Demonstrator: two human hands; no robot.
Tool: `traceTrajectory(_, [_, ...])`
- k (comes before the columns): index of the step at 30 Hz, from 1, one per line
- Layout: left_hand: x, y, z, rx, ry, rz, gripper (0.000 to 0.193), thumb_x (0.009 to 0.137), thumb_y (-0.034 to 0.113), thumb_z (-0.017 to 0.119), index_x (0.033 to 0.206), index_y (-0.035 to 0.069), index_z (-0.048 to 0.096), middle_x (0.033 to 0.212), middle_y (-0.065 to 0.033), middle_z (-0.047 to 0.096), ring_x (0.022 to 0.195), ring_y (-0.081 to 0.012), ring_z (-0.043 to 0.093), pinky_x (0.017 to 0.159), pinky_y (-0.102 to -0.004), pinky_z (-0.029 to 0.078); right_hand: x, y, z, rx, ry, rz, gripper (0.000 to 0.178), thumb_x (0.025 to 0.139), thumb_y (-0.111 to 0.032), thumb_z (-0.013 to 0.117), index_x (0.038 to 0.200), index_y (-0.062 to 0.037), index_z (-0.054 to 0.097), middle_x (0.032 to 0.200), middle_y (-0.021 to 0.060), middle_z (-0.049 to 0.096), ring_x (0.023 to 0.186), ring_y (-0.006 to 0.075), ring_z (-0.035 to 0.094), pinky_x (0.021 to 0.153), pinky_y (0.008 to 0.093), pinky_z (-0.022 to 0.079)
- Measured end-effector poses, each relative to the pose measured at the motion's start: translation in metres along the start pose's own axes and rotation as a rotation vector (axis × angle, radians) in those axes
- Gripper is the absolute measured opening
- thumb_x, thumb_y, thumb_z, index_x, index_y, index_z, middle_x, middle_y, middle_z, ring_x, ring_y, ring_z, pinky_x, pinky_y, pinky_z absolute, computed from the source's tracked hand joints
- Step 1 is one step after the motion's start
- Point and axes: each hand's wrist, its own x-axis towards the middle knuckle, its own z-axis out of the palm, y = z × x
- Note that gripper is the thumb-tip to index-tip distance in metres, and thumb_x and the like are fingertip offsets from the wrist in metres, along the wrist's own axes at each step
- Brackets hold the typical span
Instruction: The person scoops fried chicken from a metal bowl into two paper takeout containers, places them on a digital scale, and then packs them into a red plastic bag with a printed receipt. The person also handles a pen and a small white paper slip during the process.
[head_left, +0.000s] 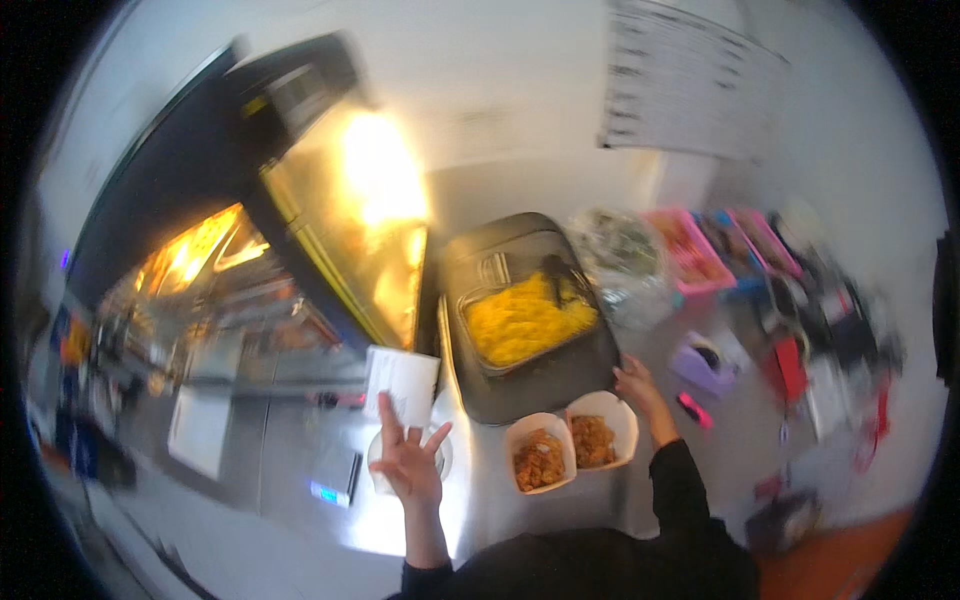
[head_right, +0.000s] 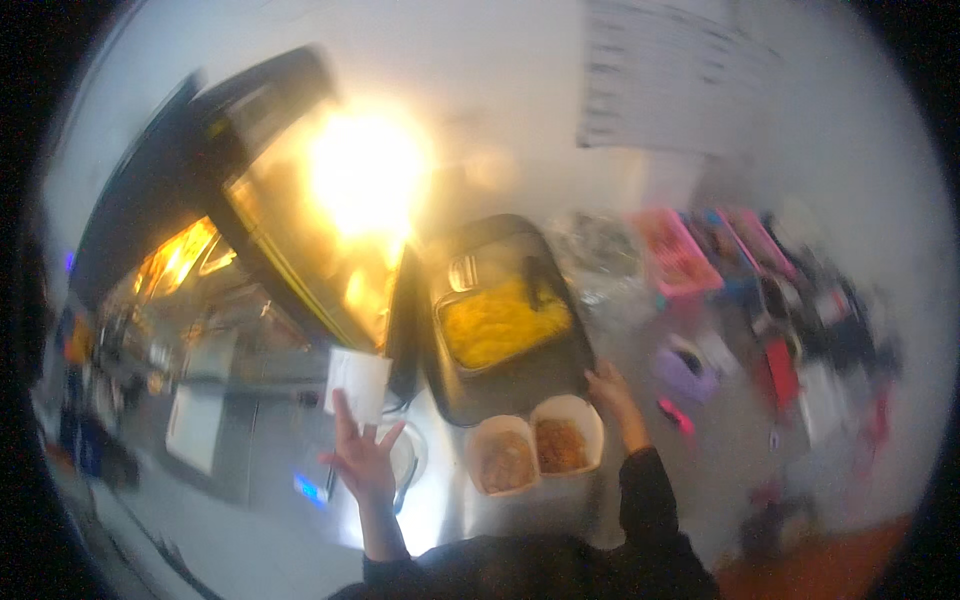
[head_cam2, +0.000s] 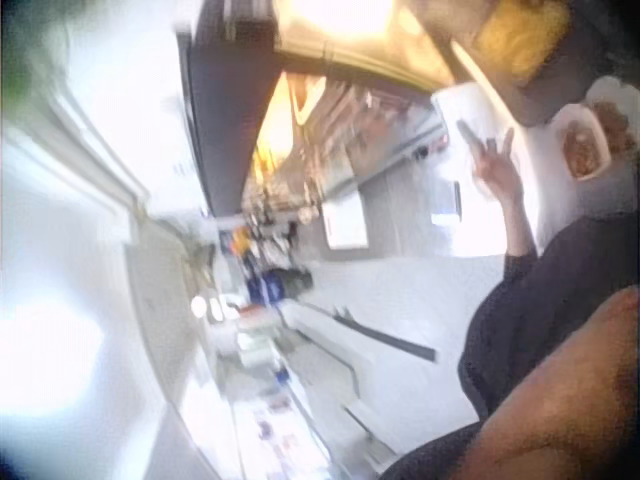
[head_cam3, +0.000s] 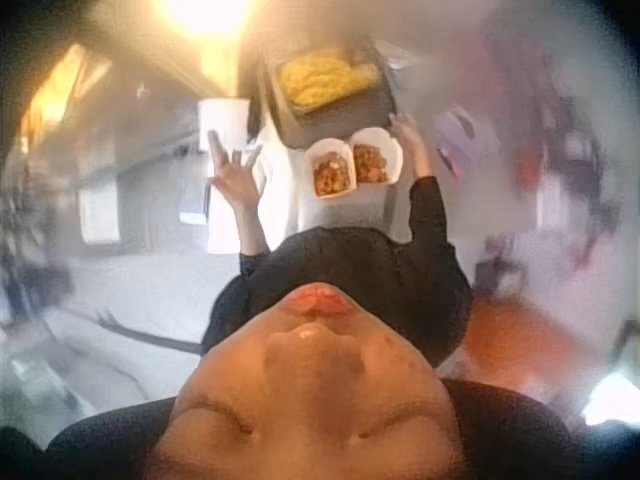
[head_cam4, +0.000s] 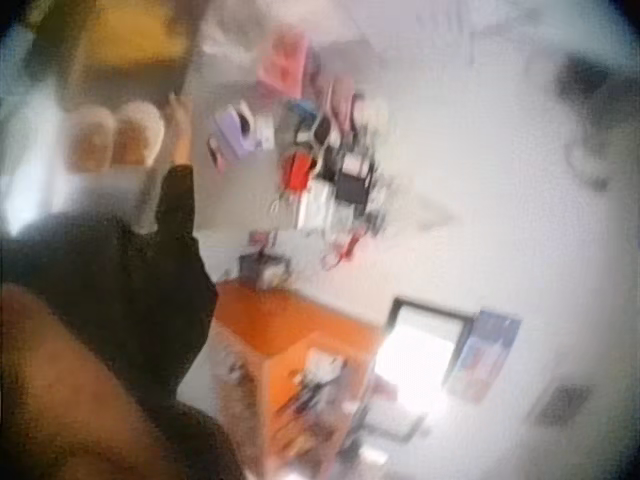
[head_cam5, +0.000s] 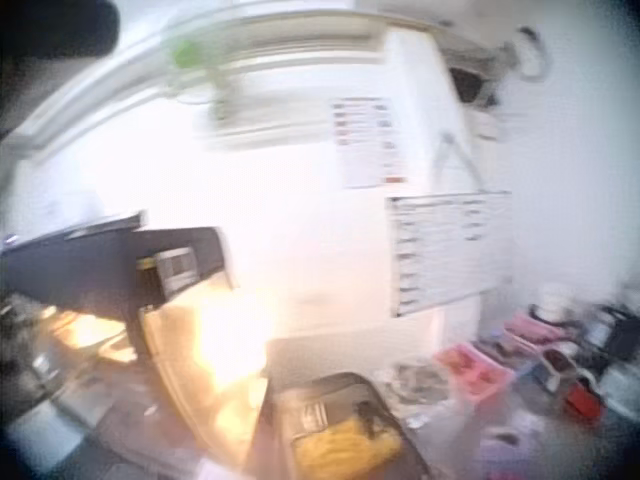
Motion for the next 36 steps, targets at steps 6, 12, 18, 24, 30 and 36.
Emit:
traceTrajectory(6, [-0.026, -0.033, 0.062, 0.061, -0.463, -0.122, 0.091, 0.064, 0.069, 0.033, 0.122, 0.000, 0.023, 0.127, -0.0131, 0.024, 0.114, -0.0242, 0.028, 0.082, -0.0354, 0.035, -0.096, -0.063, -0.012, 0.493, -0.522, -0.310, 0.040, 0.078, -0.026, 0.051, 0.109, -0.0017, 0.042, 0.104, 0.0098, 0.048, 0.094, 0.0149, 0.045, 0.080, 0.0275, 0.035])
traceTrajectory(12, [-0.109, -0.097, 0.168, 0.163, -1.374, -0.512, 0.072, 0.077, 0.056, 0.023, 0.117, -0.002, 0.032, 0.123, -0.0150, 0.031, 0.117, -0.0256, 0.023, 0.096, -0.0328, 0.014, -0.209, -0.060, -0.112, 0.235, -0.257, -0.316, 0.036, 0.078, -0.026, 0.050, 0.102, -0.0004, 0.047, 0.099, 0.0069, 0.051, 0.090, 0.0118, 0.046, 0.077, 0.0269, 0.036])
traceTrajectory(18, [-0.176, -0.123, 0.302, 0.125, -1.805, -0.205, 0.073, 0.073, 0.058, 0.032, 0.120, 0.002, 0.030, 0.127, -0.0134, 0.024, 0.118, -0.0265, 0.020, 0.095, -0.0380, 0.015, -0.381, -0.023, -0.264, 0.510, 1.042, -0.212, 0.028, 0.074, -0.022, 0.055, 0.094, -0.0022, 0.050, 0.091, 0.0106, 0.051, 0.087, 0.0198, 0.049, 0.072, 0.0297, 0.042])
traceTrajectory(24, [-0.194, -0.121, 0.480, -0.709, -1.593, -0.221, 0.086, 0.064, 0.066, 0.039, 0.122, 0.003, 0.025, 0.126, -0.0184, 0.023, 0.117, -0.0335, 0.020, 0.093, -0.0446, 0.017, -0.575, 0.069, -0.318, 0.658, 1.737, -0.747, 0.031, 0.082, -0.020, 0.043, 0.106, -0.0003, 0.040, 0.099, 0.0098, 0.050, 0.090, 0.0179, 0.049, 0.078, 0.0320, 0.040])
traceTrajectory(30, [-0.260, -0.101, 0.608, -1.642, -1.379, -0.394, 0.078, 0.066, 0.061, 0.043, 0.124, 0.011, 0.023, 0.126, -0.0184, 0.022, 0.112, -0.0424, 0.023, 0.092, -0.0515, 0.016, -0.674, 0.139, -0.255, 0.869, 2.177, -0.884, 0.040, 0.080, -0.025, 0.046, 0.112, -0.0028, 0.037, 0.106, 0.0090, 0.047, 0.094, 0.0213, 0.047, 0.080, 0.0336, 0.038])
traceTrajectory(36, [-0.400, -0.172, 0.722, -1.488, -1.360, -0.765, 0.080, 0.066, 0.066, 0.033, 0.126, 0.018, 0.013, 0.131, -0.0124, 0.011, 0.119, -0.0358, 0.008, 0.092, -0.0537, 0.008, -0.655, 0.128, -0.218, 0.865, 2.423, -0.985, 0.063, 0.073, -0.034, 0.050, 0.123, -0.0094, 0.020, 0.118, 0.0167, 0.032, 0.103, 0.0338, 0.035, 0.080, 0.0501, 0.031])
